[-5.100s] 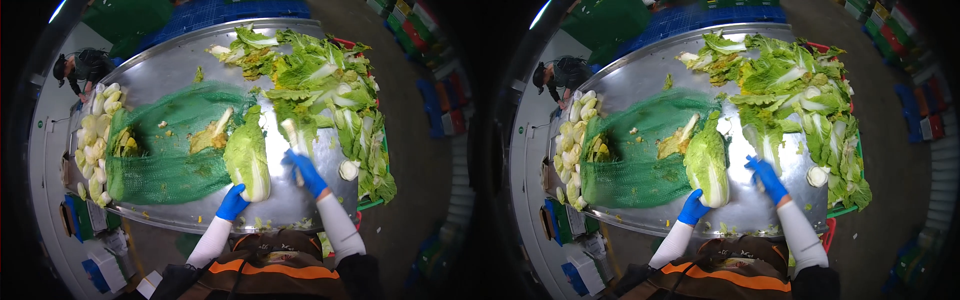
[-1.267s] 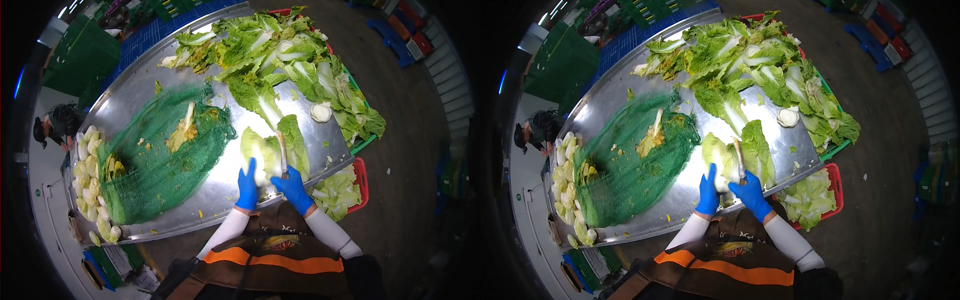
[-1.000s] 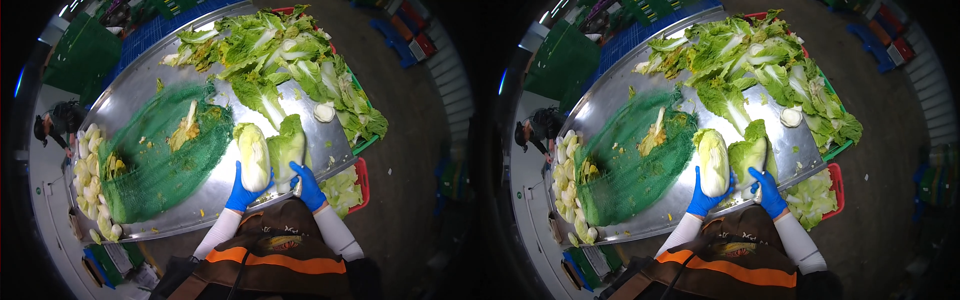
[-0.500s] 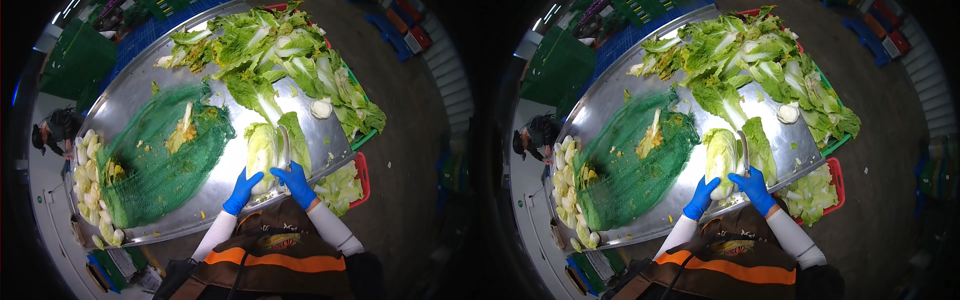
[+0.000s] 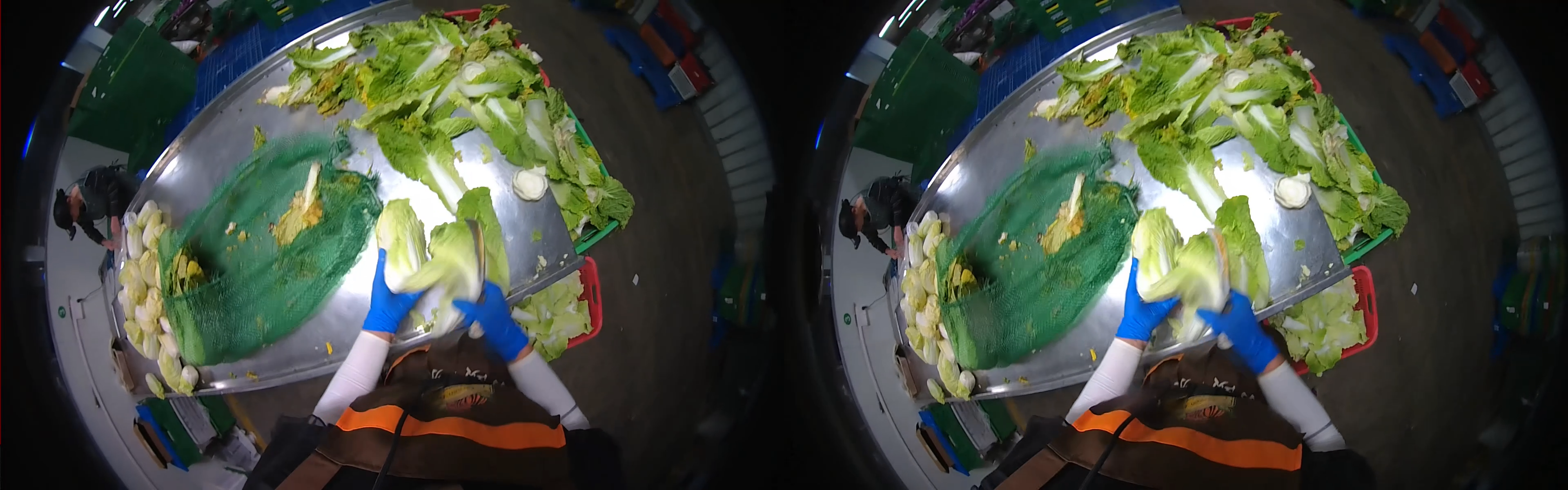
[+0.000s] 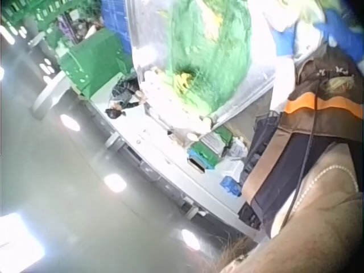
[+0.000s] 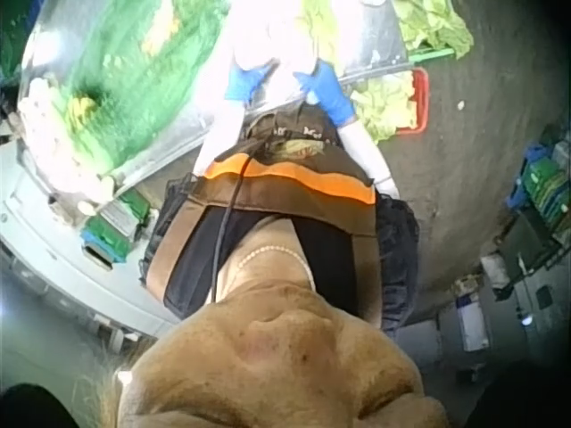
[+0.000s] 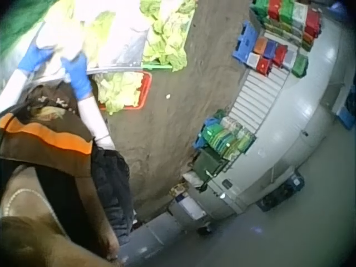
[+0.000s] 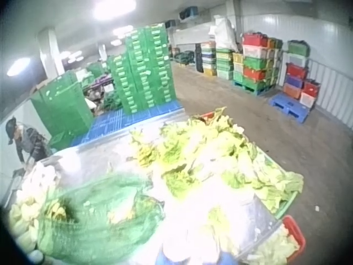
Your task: Peeling and trimming Napa cabbage at a food production prep table.
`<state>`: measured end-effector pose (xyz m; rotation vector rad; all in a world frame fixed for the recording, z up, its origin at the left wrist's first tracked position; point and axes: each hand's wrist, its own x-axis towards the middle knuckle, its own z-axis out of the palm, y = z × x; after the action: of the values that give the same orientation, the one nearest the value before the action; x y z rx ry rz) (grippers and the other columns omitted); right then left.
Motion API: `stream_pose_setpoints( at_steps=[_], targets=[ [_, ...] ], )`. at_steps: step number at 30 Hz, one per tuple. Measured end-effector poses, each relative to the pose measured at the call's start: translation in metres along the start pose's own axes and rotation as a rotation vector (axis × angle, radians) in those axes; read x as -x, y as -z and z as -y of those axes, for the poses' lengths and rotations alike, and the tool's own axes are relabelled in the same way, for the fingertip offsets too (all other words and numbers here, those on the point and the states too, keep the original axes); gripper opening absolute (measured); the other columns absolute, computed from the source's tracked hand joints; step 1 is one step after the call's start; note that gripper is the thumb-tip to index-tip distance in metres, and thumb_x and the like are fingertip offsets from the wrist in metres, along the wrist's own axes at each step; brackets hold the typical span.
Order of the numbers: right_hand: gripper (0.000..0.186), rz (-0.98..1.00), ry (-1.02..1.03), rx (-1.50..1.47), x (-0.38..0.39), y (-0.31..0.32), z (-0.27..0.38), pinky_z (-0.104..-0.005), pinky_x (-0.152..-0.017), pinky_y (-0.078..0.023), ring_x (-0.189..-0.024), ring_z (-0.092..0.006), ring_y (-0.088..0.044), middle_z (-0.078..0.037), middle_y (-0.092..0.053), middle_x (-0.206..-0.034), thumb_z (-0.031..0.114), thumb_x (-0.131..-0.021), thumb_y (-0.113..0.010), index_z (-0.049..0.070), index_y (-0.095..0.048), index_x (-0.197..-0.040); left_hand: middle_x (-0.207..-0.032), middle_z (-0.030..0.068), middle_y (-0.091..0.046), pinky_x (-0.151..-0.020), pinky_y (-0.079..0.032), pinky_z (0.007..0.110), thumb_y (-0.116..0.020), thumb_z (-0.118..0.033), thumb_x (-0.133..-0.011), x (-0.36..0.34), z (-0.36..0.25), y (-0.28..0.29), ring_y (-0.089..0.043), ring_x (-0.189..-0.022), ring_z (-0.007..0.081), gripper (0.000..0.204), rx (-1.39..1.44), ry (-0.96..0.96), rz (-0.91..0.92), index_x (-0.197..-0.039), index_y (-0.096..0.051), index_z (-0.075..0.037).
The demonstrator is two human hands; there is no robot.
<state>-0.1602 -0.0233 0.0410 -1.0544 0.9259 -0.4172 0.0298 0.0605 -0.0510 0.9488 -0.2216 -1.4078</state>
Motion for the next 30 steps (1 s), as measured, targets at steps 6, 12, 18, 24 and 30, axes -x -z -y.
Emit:
stream_pose_setpoints(
  at_steps=[6,12,18,24,30],
  targets=[
    [0.053,-0.153,-0.132,0.291,-0.009,0.027,-0.032,-0.0222,-0.056,-0.046,-0.065,-0.0056,-0.054,-0.003,-0.065,-0.088,0.029,-0.079,-0.079,0.000,-0.061,-0.119,-0.121,0.0148,-0.060,-0.093,-0.051,0.037,-0.066,-0.001,-0.083,0.026,-0.016,-0.031,-0.060,-0.110,0.0244,0.047,-0.315,-0.216,-0.055,-0.126,-0.047,-0.001],
    [0.051,-0.026,-0.080,-0.119,-0.008,-0.005,-0.001,-0.0193,-0.054,-0.044,-0.064,-0.0039,-0.053,0.000,-0.063,-0.088,0.020,-0.076,-0.082,0.002,-0.057,-0.117,-0.130,0.0162,-0.055,-0.100,-0.045,0.036,-0.061,-0.026,-0.091,0.031,-0.003,-0.018,-0.056,-0.116,0.0231,0.057,0.006,0.096,-0.033,-0.136,-0.041,0.004],
    [0.050,-0.077,-0.044,-0.132,-0.008,-0.001,-0.008,-0.0202,-0.055,-0.044,-0.065,-0.0041,-0.052,0.003,-0.059,-0.083,0.015,-0.077,-0.082,0.002,-0.055,-0.118,-0.124,0.0147,-0.058,-0.096,-0.046,0.034,-0.073,-0.017,-0.083,0.025,-0.013,-0.043,-0.058,-0.111,0.0207,0.064,-0.220,-0.042,-0.168,-0.134,-0.042,0.005],
    [0.045,-0.143,0.018,-0.215,-0.008,0.002,-0.047,-0.0209,-0.057,-0.045,-0.065,-0.0049,-0.050,0.005,-0.051,-0.077,0.017,-0.075,-0.084,0.003,-0.055,-0.107,-0.126,0.0132,-0.057,-0.098,-0.045,0.034,-0.081,-0.016,-0.073,0.027,-0.031,-0.060,-0.056,-0.114,0.0206,0.077,-0.571,0.005,0.006,-0.136,-0.041,0.002],
    [0.040,-0.003,-0.180,-0.174,-0.008,-0.002,-0.016,-0.0228,-0.065,-0.046,-0.076,-0.0059,-0.051,0.001,-0.053,-0.087,0.014,-0.080,-0.079,0.003,-0.054,-0.108,-0.126,0.0125,-0.057,-0.099,-0.045,0.035,-0.078,-0.011,-0.073,0.033,-0.022,-0.051,-0.056,-0.115,0.0220,0.076,-0.374,0.023,-0.015,-0.138,-0.039,0.001]
  ],
)
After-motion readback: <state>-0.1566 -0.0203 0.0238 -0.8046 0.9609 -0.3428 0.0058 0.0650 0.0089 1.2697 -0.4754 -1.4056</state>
